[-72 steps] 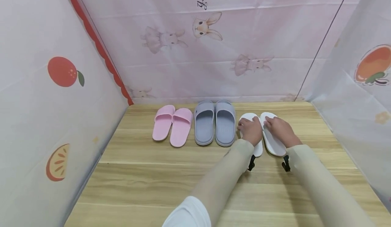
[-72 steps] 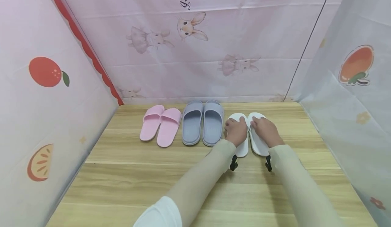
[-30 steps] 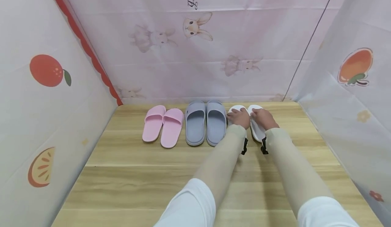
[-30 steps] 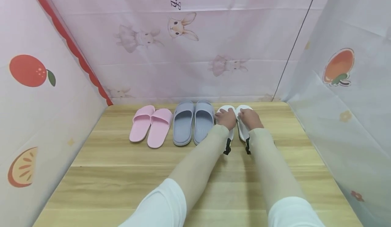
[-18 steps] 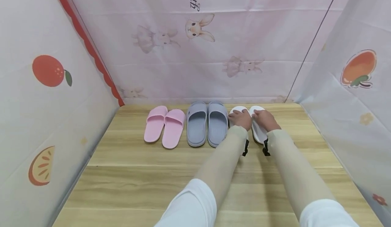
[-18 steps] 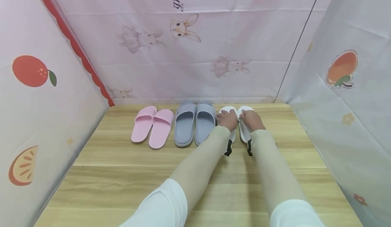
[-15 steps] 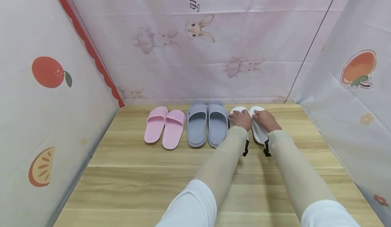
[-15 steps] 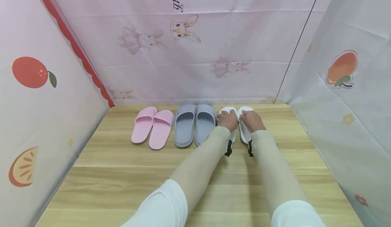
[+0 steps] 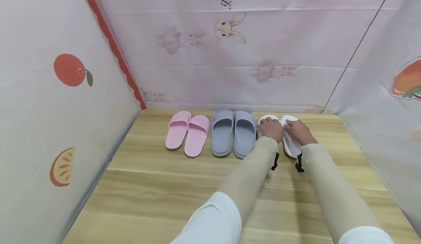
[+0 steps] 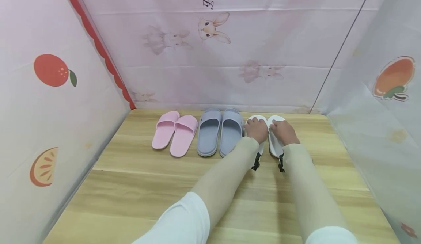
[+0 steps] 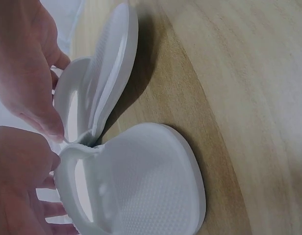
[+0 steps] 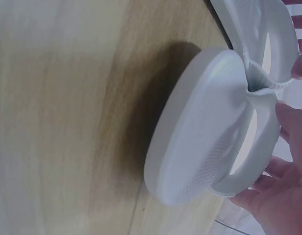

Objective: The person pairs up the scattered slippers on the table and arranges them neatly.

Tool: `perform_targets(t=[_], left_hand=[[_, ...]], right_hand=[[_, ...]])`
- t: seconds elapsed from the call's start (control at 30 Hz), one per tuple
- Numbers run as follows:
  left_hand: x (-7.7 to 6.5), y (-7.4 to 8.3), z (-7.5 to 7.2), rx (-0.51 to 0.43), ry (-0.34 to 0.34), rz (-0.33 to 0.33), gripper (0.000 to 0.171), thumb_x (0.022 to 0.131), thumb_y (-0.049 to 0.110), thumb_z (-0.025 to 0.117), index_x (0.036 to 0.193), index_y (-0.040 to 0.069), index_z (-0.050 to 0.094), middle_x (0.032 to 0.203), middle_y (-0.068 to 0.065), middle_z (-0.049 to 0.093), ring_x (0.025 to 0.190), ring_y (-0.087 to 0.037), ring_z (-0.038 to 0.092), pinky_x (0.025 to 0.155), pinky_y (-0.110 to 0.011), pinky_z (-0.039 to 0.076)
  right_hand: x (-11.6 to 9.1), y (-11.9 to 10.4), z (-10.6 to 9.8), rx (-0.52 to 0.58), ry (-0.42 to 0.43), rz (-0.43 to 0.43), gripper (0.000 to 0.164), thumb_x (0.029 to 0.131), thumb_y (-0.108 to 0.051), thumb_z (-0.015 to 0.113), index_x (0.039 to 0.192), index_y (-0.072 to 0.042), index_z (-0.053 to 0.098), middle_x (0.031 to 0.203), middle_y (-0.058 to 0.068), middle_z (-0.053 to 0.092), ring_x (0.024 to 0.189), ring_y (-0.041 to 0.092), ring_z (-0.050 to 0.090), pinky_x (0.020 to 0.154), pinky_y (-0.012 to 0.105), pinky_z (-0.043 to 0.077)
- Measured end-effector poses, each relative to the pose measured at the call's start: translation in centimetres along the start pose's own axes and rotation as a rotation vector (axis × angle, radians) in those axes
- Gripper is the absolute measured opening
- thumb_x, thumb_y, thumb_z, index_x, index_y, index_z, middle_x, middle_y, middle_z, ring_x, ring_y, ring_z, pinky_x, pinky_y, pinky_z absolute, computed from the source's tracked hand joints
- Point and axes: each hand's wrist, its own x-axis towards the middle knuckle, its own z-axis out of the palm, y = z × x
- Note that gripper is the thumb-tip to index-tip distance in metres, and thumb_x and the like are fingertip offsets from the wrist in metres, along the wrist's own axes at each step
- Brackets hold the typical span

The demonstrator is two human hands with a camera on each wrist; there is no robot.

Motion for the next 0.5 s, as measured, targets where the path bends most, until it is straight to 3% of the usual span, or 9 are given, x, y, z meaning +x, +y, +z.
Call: perform_targets(t=[0.17, 0.37, 0.5], left_hand=[[-0.6, 0.3, -0.4, 0.022, 0.001, 0.000, 0.047, 0.109, 0.045, 0.028, 0.148, 0.029, 0.049, 0.146, -0.002, 0.050, 0.134, -0.023, 0.047, 0.106, -0.045, 0.044], [-0.4, -0.3, -0.3, 0.008, 0.000, -0.009, 0.048, 0.109, 0.044, 0.026, 0.147, 0.026, 0.050, 0.146, -0.004, 0.050, 0.133, -0.024, 0.047, 0.105, -0.045, 0.044], [-0.3, -0.9, -0.5, 0.018, 0.006, 0.009, 0.047, 0.108, 0.044, 0.029, 0.148, 0.028, 0.048, 0.152, -0.004, 0.044, 0.135, -0.024, 0.045, 0.106, -0.044, 0.043]], right_hand=[[-0.2, 0.6, -0.1, -0.003, -0.011, -0.002, 0.054, 0.109, -0.029, 0.038, 0.149, 0.007, 0.037, 0.150, 0.035, 0.037, 0.137, 0.057, 0.035, 0.110, 0.065, 0.033], [0.3, -0.1, -0.2, -0.029, -0.029, -0.020, 0.054, 0.108, -0.028, 0.036, 0.149, 0.007, 0.038, 0.150, 0.035, 0.038, 0.136, 0.056, 0.038, 0.109, 0.065, 0.035], [0.2, -0.8, -0.3, -0.073, -0.055, -0.024, 0.055, 0.108, -0.025, 0.034, 0.150, 0.010, 0.034, 0.148, 0.039, 0.038, 0.133, 0.057, 0.041, 0.107, 0.065, 0.036]])
